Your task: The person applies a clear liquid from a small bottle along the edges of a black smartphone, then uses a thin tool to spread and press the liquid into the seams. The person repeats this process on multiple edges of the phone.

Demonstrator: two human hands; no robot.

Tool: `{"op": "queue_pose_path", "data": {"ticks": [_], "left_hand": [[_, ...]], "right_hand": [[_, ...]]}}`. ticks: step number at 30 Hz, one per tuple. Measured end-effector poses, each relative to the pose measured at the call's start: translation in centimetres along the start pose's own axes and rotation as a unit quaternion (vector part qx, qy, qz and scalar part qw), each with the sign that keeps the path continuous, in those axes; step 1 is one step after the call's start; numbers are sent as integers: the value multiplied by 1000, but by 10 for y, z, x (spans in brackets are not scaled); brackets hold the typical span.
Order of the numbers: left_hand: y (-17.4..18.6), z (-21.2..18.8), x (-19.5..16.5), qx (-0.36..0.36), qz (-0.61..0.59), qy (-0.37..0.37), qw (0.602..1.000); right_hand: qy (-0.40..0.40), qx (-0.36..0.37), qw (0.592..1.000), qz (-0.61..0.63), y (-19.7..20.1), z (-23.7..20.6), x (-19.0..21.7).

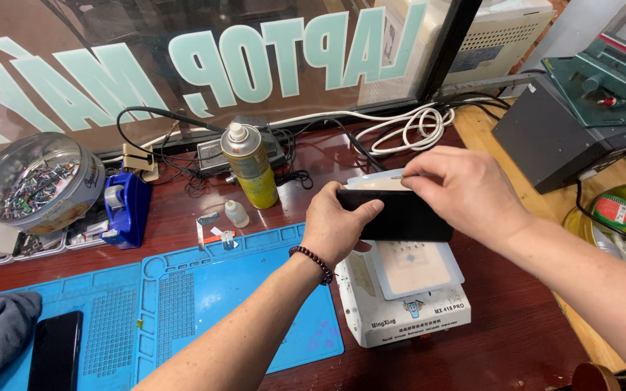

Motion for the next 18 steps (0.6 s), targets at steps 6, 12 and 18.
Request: {"op": "queue_pose_path", "data": {"ticks": [6, 12, 18], "left_hand": [[2, 0, -1, 2, -2, -3, 1000], [1, -4, -3, -1, 13, 4, 1000], [2, -5, -4, 1, 6, 1, 1000]], "right_hand": [[82, -80, 993, -8, -18, -28, 10], [55, -76, 996, -12, -20, -28, 13], [49, -68, 996, -4, -18, -25, 14]]}}
Point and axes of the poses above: each hand's wrist, its own z-axis towards the middle knuckle, its own y-axis out of the back of the hand, x = y × z, the point moved 1 cm from there along z, towards the middle knuckle, and after that the axes turned 12 degrees about y, right-handed, at the moved point
